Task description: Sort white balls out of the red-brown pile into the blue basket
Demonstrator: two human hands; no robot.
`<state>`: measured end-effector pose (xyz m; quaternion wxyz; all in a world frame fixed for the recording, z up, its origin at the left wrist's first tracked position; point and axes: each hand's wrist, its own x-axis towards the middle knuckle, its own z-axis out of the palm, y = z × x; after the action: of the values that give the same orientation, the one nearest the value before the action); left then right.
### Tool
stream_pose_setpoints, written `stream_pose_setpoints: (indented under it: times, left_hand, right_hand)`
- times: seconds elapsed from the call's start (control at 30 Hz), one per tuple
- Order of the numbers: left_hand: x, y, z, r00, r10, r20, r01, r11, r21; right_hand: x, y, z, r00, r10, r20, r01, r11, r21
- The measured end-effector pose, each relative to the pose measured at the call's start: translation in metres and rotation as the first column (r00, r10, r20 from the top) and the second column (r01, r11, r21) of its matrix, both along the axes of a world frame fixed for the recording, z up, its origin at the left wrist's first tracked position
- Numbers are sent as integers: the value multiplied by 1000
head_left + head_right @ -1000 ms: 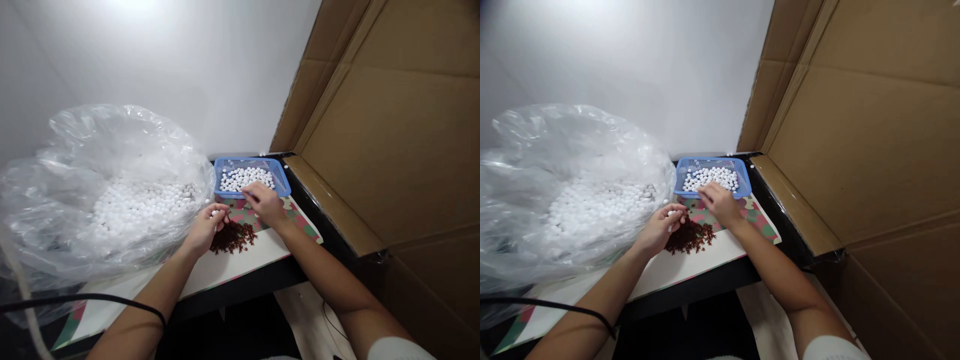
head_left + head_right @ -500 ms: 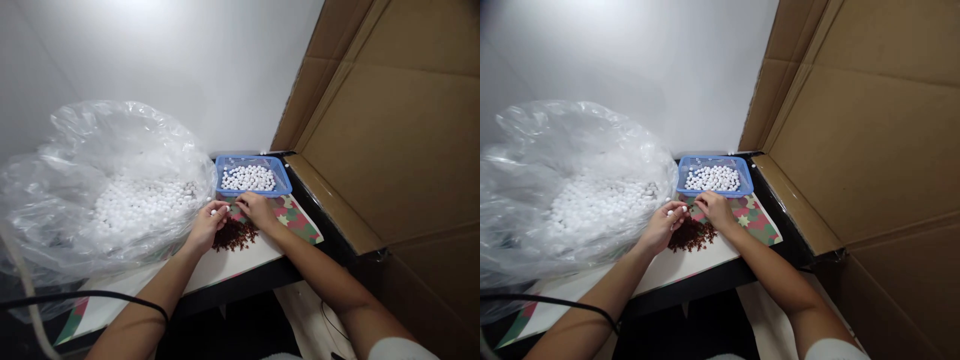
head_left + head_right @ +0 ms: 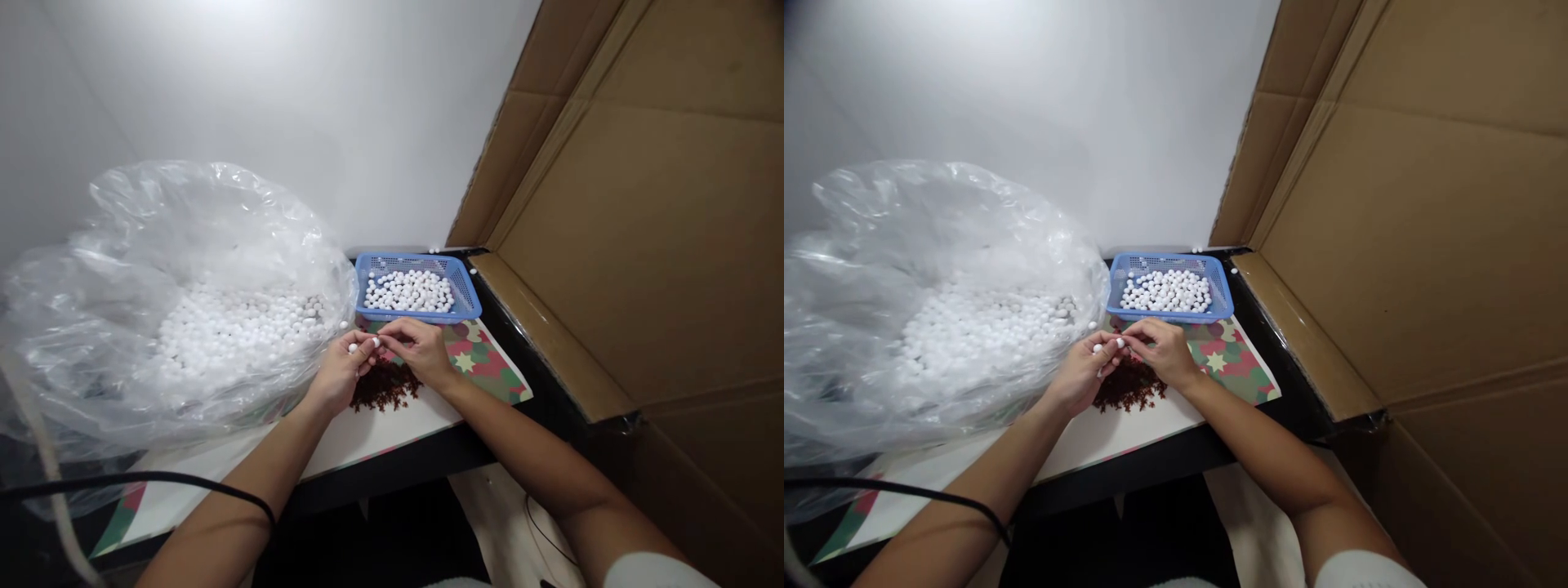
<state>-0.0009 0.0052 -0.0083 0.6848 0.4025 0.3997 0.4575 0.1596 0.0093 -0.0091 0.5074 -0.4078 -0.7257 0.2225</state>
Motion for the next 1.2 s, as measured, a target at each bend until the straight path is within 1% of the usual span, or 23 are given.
stream_pose_setpoints:
  times: [0.17,0.33,0.6,0.77,0.87,1.07,1.13,1.2]
  left_hand:
    - [1,-2,3,999,35,33,-34,999,-19]
    - [0,-2,4,997,61,41,-60,998,-25]
    - [-3,0,1,994,104,23,-103,994,-40]
    - [-2,0,4,996,92,11,-92,996,-6]
    - [-2,0,3,996,94,-7,-93,996,13]
    - [-4,0,-3,989,128,-75,-125,991,41]
    - [-4,1,-3,989,127,-73,-125,992,35]
    - [-2,2,-1,991,121,-55,-120,993,16]
  right_hand:
    - [2,0,-3,996,78,35,-82,988,129]
    - [1,-1,-5,990,127,67,-137,977,162]
    - [-4,-1,-8,990,133,54,-140,977,161]
    - [-3,-5,-3,996,90,12,-91,983,160]
    - [-4,-5,-3,996,93,-3,-91,982,166]
    - [-7,-1,-6,991,134,20,-135,983,127]
    - [-6,1,-6,991,137,-6,-136,986,98]
    - [-6,2,-6,990,115,-85,-114,993,16]
